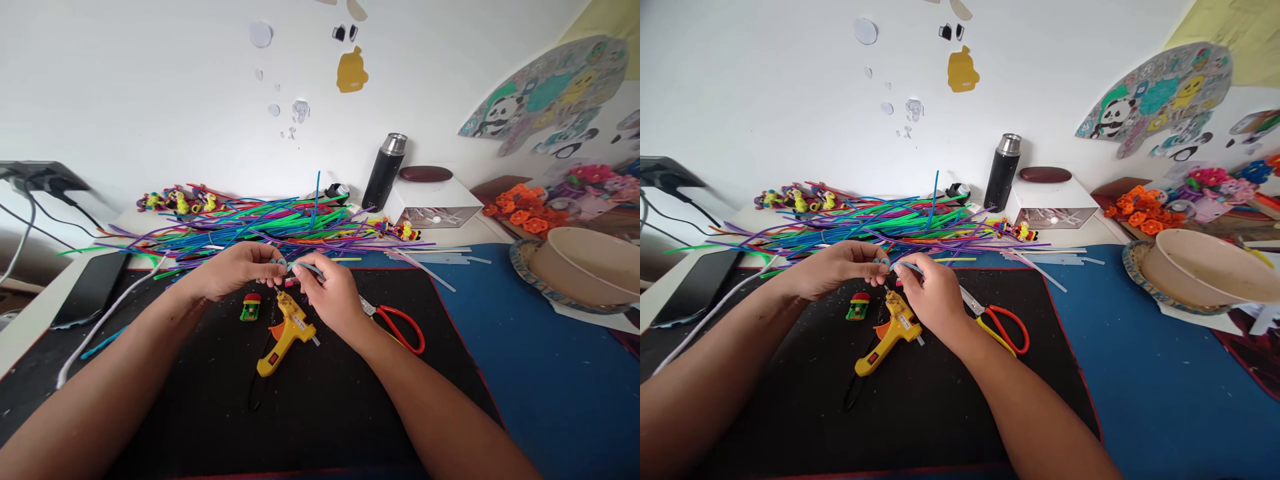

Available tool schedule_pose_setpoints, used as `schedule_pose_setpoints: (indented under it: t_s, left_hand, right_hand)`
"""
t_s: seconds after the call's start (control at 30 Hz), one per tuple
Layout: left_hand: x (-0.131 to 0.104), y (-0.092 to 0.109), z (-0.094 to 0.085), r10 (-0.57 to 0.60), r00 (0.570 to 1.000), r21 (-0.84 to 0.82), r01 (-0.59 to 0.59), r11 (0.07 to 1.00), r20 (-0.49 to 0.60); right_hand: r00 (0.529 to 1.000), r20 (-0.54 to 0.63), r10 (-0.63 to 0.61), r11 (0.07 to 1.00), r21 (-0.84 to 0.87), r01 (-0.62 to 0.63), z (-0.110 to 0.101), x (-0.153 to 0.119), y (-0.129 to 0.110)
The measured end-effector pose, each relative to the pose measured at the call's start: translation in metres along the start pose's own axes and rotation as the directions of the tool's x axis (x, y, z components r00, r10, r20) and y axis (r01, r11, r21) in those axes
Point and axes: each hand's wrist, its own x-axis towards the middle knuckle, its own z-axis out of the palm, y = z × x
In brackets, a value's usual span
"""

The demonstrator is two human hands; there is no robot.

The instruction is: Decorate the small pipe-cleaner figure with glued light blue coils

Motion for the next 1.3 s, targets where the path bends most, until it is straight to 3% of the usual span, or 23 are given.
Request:
schedule_pose_setpoints:
  t_s: [0.63, 1.03, 1.3]
  left_hand:
    - [-0.0029, -0.0005, 0.0033, -0.007, 0.999, -0.028, 0.008, 1.0, 0.037]
    - [-0.0002, 0.0007, 0.0019, 0.022, 0.999, 0.037, -0.021, 0.999, -0.041]
    - [-0.0007, -0.0011, 0.0032, 0.027, 1.0, 0.007, -0.027, 1.0, 0.002]
  right_hand:
    - [0.999, -0.044, -0.024, 0.999, -0.05, 0.022, -0.0011, 0.0007, -0.0027]
    - [0.998, -0.056, -0.033, 0.997, -0.077, 0.029, 0.0005, 0.0002, -0.0008]
    - [0.998, -0.04, -0.048, 0.993, -0.111, 0.044, -0.0014, 0.0001, -0.0029]
